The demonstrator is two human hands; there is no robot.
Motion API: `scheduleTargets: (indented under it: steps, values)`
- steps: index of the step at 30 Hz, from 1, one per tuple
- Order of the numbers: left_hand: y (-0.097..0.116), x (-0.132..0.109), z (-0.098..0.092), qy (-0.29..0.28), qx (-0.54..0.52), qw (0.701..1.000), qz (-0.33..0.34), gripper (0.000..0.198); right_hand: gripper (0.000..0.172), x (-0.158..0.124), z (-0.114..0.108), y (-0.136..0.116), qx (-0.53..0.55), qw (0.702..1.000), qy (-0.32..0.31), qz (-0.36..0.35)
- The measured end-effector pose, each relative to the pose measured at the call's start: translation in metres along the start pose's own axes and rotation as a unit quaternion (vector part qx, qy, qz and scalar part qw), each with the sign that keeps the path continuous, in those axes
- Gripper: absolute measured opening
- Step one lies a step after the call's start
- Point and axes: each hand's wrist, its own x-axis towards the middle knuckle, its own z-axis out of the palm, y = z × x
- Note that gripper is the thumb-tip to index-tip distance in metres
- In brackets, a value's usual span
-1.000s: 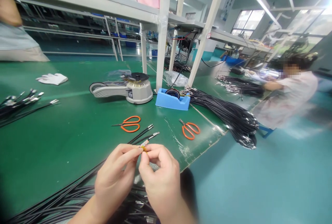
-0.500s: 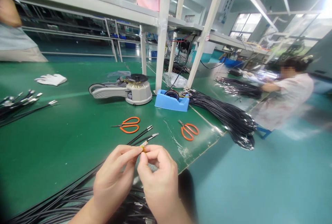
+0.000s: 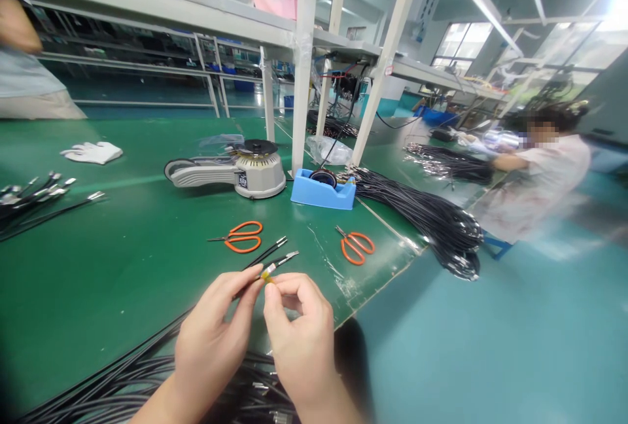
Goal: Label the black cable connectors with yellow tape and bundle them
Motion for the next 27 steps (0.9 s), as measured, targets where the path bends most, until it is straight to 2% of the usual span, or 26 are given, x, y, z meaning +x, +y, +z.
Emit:
scheduleTargets:
  steps: [5, 11, 15, 21, 27]
  values:
    - [-0.001, 0.003, 0.002, -0.040, 0.005, 0.996, -0.078, 0.007, 0.013, 0.001, -0.002, 0.003, -0.034, 0.999, 0.007, -0.001]
    - [0.001, 0.005, 0.000, -0.073, -0.012, 0.990, -0.119, 0.014, 0.016, 0.002, -0.005, 0.006, -0.077, 0.997, 0.014, -0.015]
    - [0.008, 0.009, -0.002, -0.093, -0.049, 0.977, -0.185, 0.020, 0.017, 0.003, -0.006, 0.007, -0.087, 0.996, 0.010, -0.024]
    - [0.015, 0.013, -0.002, -0.109, -0.189, 0.919, -0.328, 0.025, 0.016, 0.005, -0.005, 0.004, -0.082, 0.996, 0.008, -0.035]
    - [0.015, 0.015, -0.001, -0.102, -0.308, 0.858, -0.399, 0.028, 0.016, 0.007, -0.006, 0.001, -0.071, 0.997, 0.002, -0.038]
